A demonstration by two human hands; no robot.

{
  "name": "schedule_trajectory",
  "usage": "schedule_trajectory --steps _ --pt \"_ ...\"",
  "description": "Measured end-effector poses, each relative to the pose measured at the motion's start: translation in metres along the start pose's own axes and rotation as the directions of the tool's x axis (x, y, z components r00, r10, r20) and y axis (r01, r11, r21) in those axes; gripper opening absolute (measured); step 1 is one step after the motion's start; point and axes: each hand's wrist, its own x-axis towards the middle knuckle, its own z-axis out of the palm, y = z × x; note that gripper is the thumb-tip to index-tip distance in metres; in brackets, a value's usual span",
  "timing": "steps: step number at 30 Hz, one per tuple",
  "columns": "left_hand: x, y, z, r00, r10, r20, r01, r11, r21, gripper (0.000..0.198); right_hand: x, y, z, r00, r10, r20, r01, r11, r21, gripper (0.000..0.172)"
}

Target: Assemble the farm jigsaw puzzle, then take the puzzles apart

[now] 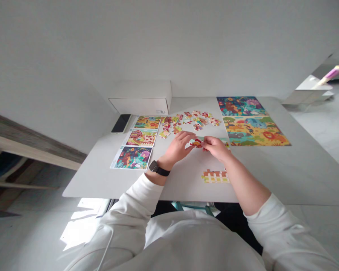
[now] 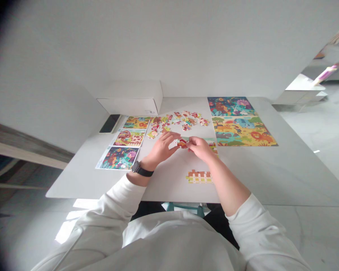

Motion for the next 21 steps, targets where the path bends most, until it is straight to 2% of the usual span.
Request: schedule_trajectory --steps 5,10,12,15,18,21 --pt "-0.002 -0.004 0.002 0.998 0.061 -0.007 -0.061 0.998 0.018 0.027 -0.001 0.001 0.0 1.0 -0.018 0.005 0.018 0.996 -0.088 0.033" --pt "-0.001 -0.006 -0.001 0.998 0.045 0.039 -0.046 0.998 0.036 0.026 -0.002 -0.003 0.001 0.999 -0.041 0.005 0.041 0.987 -0.155 0.032" --pt "-0.003 -0.011 -0.005 0.999 0.006 0.049 -0.009 0.999 0.047 0.028 -0.001 -0.003 -0.001 0.998 -0.035 -0.043 0.027 0.984 -0.175 0.031" --pt "-0.006 -0.025 -0.011 0.994 -0.1 0.042 0.096 0.993 0.072 0.027 0.001 -0.003 -0.004 0.991 -0.037 -0.127 0.016 0.987 -0.16 0.038" --pt "-0.01 -0.038 -0.013 0.983 -0.178 0.045 0.174 0.981 0.092 0.025 0.002 -0.004 -0.007 0.987 -0.042 -0.155 0.02 0.99 -0.14 0.037" --pt "-0.012 -0.046 -0.011 0.976 -0.2 0.091 0.189 0.976 0.11 0.025 0.002 -0.006 -0.006 0.987 -0.03 -0.158 0.009 0.991 -0.133 0.034"
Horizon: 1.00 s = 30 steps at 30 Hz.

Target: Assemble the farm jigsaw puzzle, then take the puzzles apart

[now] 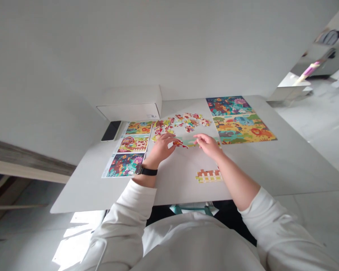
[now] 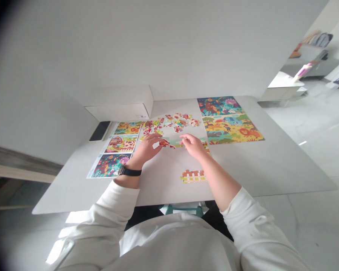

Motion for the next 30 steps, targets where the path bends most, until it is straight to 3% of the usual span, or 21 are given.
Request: schedule_trajectory --steps 9,22,30 --pt "0.001 -0.0035 0.0027 0.993 -0.028 0.116 0.024 0.999 0.036 0.026 0.0005 0.0047 0.003 1.0 -0.021 -0.001 0.021 0.997 -0.071 0.03" --pt "-0.0019 -0.0064 0.0055 0.986 -0.04 0.164 0.023 0.994 0.104 0.029 -0.0003 0.0065 0.0044 1.0 -0.016 0.017 0.017 0.995 -0.096 0.03" --pt "-0.001 -0.0018 0.0098 0.985 0.01 0.174 -0.015 1.0 0.025 0.032 -0.0012 0.0057 0.0041 0.999 -0.024 0.033 0.028 0.994 -0.104 0.031"
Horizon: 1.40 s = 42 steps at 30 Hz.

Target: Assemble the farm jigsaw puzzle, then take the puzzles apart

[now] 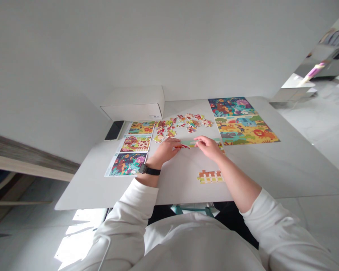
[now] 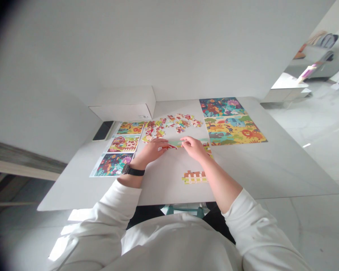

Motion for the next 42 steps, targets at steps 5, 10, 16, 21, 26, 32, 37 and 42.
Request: schedule_trajectory --steps 5,10,16,21,26,32,37,42 --pt "0.0 0.001 0.001 1.0 -0.021 0.018 0.021 1.0 0.008 0.033 -0.001 -0.002 0.001 1.0 0.004 0.006 -0.004 1.0 -0.006 0.031" --pt "0.0 0.003 0.0 0.999 -0.02 0.033 0.02 1.0 0.015 0.033 -0.003 -0.002 0.001 1.0 -0.001 0.009 0.002 0.999 -0.044 0.029" --pt "0.0 0.004 0.002 0.999 -0.026 0.024 0.025 0.999 0.023 0.033 -0.001 0.0 0.002 0.997 -0.081 -0.011 0.077 0.973 -0.217 0.025" --pt "0.0 0.004 0.003 1.0 -0.014 0.019 0.014 1.0 0.019 0.035 0.004 0.01 0.003 0.967 -0.256 -0.016 0.225 0.876 -0.426 0.022" --pt "0.002 0.008 0.001 0.999 -0.009 0.038 0.008 1.0 0.026 0.035 0.005 0.017 0.004 0.966 -0.257 0.027 0.238 0.843 -0.483 0.023" --pt "0.003 0.01 0.001 0.999 -0.003 0.04 0.001 0.999 0.051 0.031 0.003 0.018 0.005 0.963 -0.267 0.031 0.245 0.824 -0.51 0.022" --pt "0.002 0.004 0.004 0.999 -0.008 0.039 0.006 0.998 0.058 0.03 0.004 0.016 0.005 0.965 -0.26 0.034 0.24 0.822 -0.517 0.023" --pt "0.004 -0.001 0.009 1.0 -0.023 0.019 0.023 0.999 0.022 0.028 0.005 0.018 0.006 0.964 -0.266 0.031 0.244 0.824 -0.511 0.024"
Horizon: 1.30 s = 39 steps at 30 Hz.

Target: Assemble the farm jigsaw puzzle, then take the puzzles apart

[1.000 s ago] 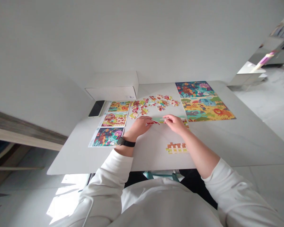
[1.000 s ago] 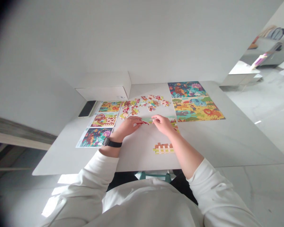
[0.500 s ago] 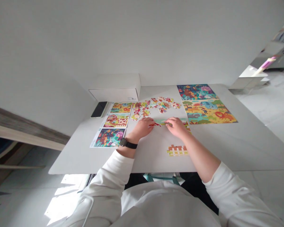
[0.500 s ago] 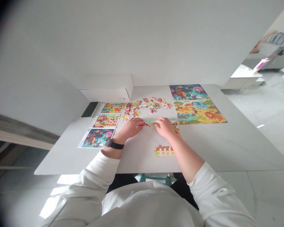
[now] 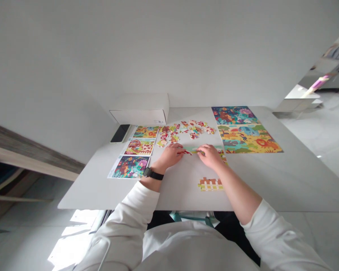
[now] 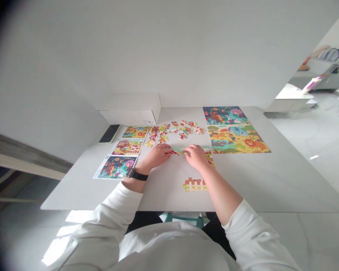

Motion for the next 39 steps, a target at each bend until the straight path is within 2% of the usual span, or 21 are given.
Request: schedule_trajectory --steps 3,6,10,14,18,21,25,29,32,34,39 --pt "0.002 0.003 0.0 0.998 -0.035 -0.054 0.032 0.999 -0.04 0.029 0.0 0.001 0.003 1.0 0.0 -0.007 0.0 1.0 0.006 0.023" --pt "0.01 0.007 -0.003 0.977 -0.096 -0.19 0.085 0.994 -0.064 0.031 0.0 0.001 0.004 0.999 -0.003 -0.034 0.004 1.0 0.017 0.023" --pt "0.039 0.001 -0.01 0.942 -0.172 -0.288 0.161 0.985 -0.06 0.03 0.002 0.0 0.002 0.996 -0.021 -0.092 0.027 0.998 0.059 0.022" --pt "0.078 -0.021 -0.014 0.927 -0.241 -0.287 0.258 0.966 0.022 0.03 0.004 -0.002 -0.003 0.991 -0.029 -0.127 0.045 0.991 0.124 0.022" --pt "0.109 -0.041 -0.01 0.949 -0.256 -0.183 0.278 0.954 0.109 0.033 0.005 -0.004 -0.007 0.991 0.006 -0.132 0.015 0.987 0.158 0.022" --pt "0.122 -0.05 -0.006 0.961 -0.257 -0.102 0.272 0.946 0.179 0.034 0.006 -0.006 -0.008 0.992 0.009 -0.129 0.014 0.985 0.173 0.024" --pt "0.129 -0.059 -0.004 0.955 -0.295 -0.034 0.294 0.925 0.24 0.034 0.009 -0.01 -0.008 0.989 -0.014 -0.15 0.042 0.982 0.184 0.027" --pt "0.132 -0.065 -0.007 0.96 -0.28 0.007 0.272 0.94 0.207 0.036 0.01 -0.01 -0.006 0.984 -0.025 -0.175 0.059 0.98 0.191 0.027" --pt "0.133 -0.066 -0.011 0.972 -0.233 -0.027 0.235 0.962 0.139 0.04 0.01 -0.01 -0.005 0.983 -0.02 -0.184 0.057 0.979 0.198 0.026" --pt "0.132 -0.064 -0.013 0.971 -0.227 -0.068 0.232 0.97 0.071 0.036 0.01 -0.009 -0.006 0.982 -0.017 -0.187 0.055 0.978 0.201 0.026" --pt "0.112 -0.048 -0.027 0.946 -0.276 -0.172 0.233 0.945 -0.23 0.026 0.01 -0.004 -0.006 0.982 -0.022 -0.187 0.062 0.975 0.212 0.025"
